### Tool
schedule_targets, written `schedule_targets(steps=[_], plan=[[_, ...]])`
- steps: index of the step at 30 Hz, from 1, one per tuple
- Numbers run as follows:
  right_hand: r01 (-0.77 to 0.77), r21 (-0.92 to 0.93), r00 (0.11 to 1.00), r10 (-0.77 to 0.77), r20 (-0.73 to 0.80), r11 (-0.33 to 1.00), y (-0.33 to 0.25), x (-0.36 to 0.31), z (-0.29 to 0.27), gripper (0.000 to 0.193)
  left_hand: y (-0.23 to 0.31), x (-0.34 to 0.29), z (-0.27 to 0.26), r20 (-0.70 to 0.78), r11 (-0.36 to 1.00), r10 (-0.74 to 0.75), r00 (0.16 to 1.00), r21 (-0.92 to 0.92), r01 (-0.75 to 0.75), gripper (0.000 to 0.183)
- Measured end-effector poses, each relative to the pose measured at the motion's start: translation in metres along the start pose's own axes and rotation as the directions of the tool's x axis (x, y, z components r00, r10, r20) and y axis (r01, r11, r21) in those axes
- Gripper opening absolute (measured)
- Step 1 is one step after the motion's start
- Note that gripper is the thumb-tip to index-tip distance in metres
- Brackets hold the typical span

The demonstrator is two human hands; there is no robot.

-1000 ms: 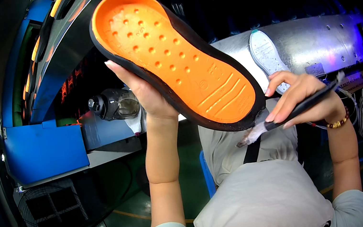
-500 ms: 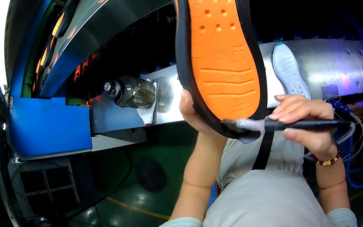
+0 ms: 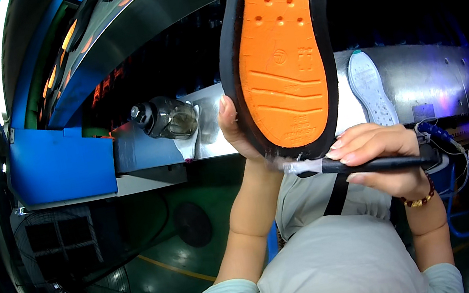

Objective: The person repeatedly picks up orange shoe soles from a conveyor belt and uses a brush to apply a dark coating to the edges and surface. The person holds each sole, paints it, and places it back on the moving belt. The task is performed continuously throughout the clip.

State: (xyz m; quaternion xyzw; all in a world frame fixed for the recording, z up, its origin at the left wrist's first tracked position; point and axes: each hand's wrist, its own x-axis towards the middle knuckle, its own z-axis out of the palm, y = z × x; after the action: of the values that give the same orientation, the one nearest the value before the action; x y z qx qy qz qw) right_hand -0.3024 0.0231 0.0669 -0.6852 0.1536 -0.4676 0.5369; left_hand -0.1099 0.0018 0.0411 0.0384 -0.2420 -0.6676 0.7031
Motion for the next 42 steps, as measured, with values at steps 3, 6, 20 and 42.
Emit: schedule_targets(steps=[3, 6, 20, 42], plan=[[-0.038, 0.294, 0.977, 0.097, -0.19, 0.955, 0.01, -0.003, -0.006, 0.019, -0.009, -0.006, 0.006, -0.07, 0.989, 0.011, 0.997, 0.151, 0.0, 0.059], [-0.036, 0.142, 0.983, 0.061, -0.174, 0.989, 0.007, 0.001, 0.0, 0.019, -0.014, -0.015, 0.002, -0.108, 0.996, 0.031, 0.994, 0.083, -0.022, 0.065], [-0.181, 0.066, 0.98, 0.185, -0.067, 0.981, -0.003, 0.019, -0.013, 0.016, 0.005, 0.006, 0.011, 0.018, 0.999, 0.041, 0.999, 0.027, -0.042, 0.028], [-0.077, -0.197, 0.83, 0.173, 0.53, 0.977, -0.012, 0.03, -0.054, 0.013, 0.013, 0.012, 0.019, -0.415, 0.606, -0.678, 0.606, 0.151, 0.781, 0.035]])
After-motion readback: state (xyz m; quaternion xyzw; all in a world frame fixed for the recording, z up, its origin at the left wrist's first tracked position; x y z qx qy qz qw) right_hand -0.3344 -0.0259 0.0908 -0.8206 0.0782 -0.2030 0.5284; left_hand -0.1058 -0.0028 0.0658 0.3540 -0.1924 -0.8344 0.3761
